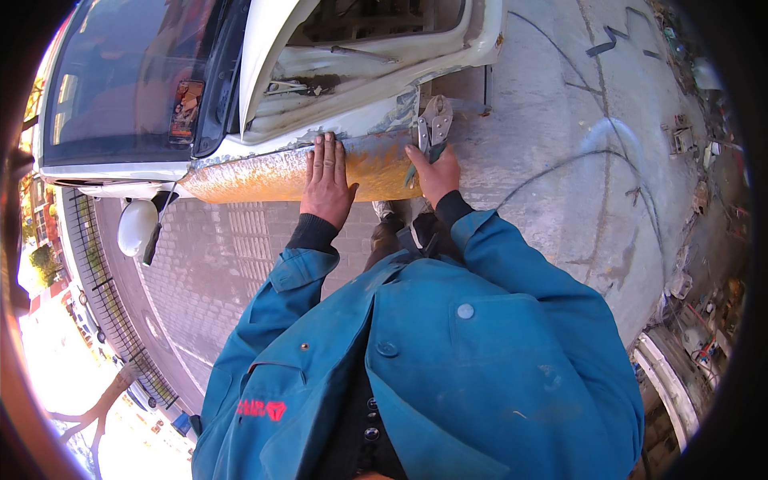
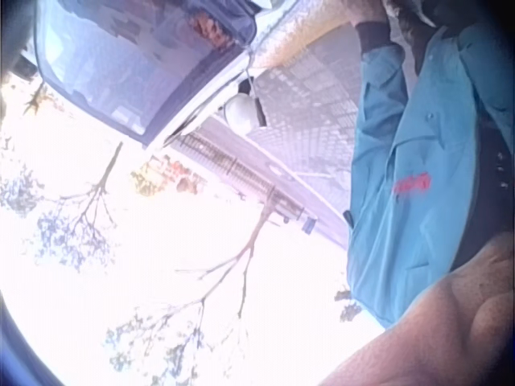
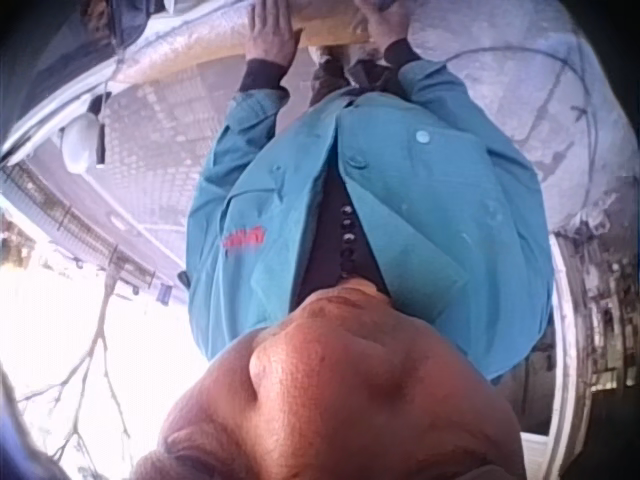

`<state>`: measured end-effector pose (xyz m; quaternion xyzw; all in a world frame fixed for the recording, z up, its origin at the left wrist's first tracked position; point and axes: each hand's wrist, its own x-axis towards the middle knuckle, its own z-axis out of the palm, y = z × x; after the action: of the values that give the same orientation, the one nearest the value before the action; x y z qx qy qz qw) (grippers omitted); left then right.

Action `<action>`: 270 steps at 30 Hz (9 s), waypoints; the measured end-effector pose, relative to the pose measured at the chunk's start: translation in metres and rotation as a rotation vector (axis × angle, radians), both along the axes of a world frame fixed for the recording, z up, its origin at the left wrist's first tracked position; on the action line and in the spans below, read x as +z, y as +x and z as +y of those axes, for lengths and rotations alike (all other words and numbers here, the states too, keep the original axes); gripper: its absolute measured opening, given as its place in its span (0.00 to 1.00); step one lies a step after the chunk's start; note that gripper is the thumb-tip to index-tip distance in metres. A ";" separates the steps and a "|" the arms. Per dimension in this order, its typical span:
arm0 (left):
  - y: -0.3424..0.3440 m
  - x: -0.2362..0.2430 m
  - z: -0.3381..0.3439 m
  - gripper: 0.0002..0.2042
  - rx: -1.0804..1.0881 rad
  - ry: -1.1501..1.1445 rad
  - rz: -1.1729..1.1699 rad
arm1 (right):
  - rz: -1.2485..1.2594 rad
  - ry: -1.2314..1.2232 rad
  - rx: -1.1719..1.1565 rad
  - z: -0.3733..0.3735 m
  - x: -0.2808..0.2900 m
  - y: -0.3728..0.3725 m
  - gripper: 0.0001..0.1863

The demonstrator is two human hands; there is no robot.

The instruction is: The person repairs a damaged front fender on a white car. They use a screwdriver and pliers to remove fasteners, then weld the fender with a welding torch, and finally hammer the area to smooth the surface.

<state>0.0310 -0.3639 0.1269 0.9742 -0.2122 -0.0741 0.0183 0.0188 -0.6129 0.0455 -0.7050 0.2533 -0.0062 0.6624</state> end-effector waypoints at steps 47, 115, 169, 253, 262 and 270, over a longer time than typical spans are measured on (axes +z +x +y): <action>0.006 0.018 -0.003 0.52 -0.013 -0.033 -0.095 | -0.014 0.278 -0.015 0.004 0.025 -0.027 0.22; 0.007 0.001 -0.009 0.45 0.060 -0.026 -0.148 | 0.008 0.317 0.000 -0.006 0.020 0.001 0.21; 0.011 -0.005 -0.011 0.44 0.066 0.064 -0.097 | 0.410 0.672 0.712 -0.141 0.094 -0.093 0.43; 0.009 -0.007 -0.018 0.45 0.093 0.095 -0.111 | 0.427 -0.733 1.443 -0.171 0.076 0.109 0.48; 0.009 -0.007 -0.018 0.45 0.107 0.068 -0.096 | 0.270 -0.999 1.474 -0.165 0.082 0.110 0.39; 0.008 -0.007 -0.018 0.46 0.097 0.072 -0.113 | 0.197 -0.985 1.481 -0.165 0.073 0.115 0.32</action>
<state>0.0393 -0.3818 0.1198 0.9860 -0.1625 -0.0258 -0.0251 0.1335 -0.7782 0.1187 -0.8895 -0.2425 0.3758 0.0941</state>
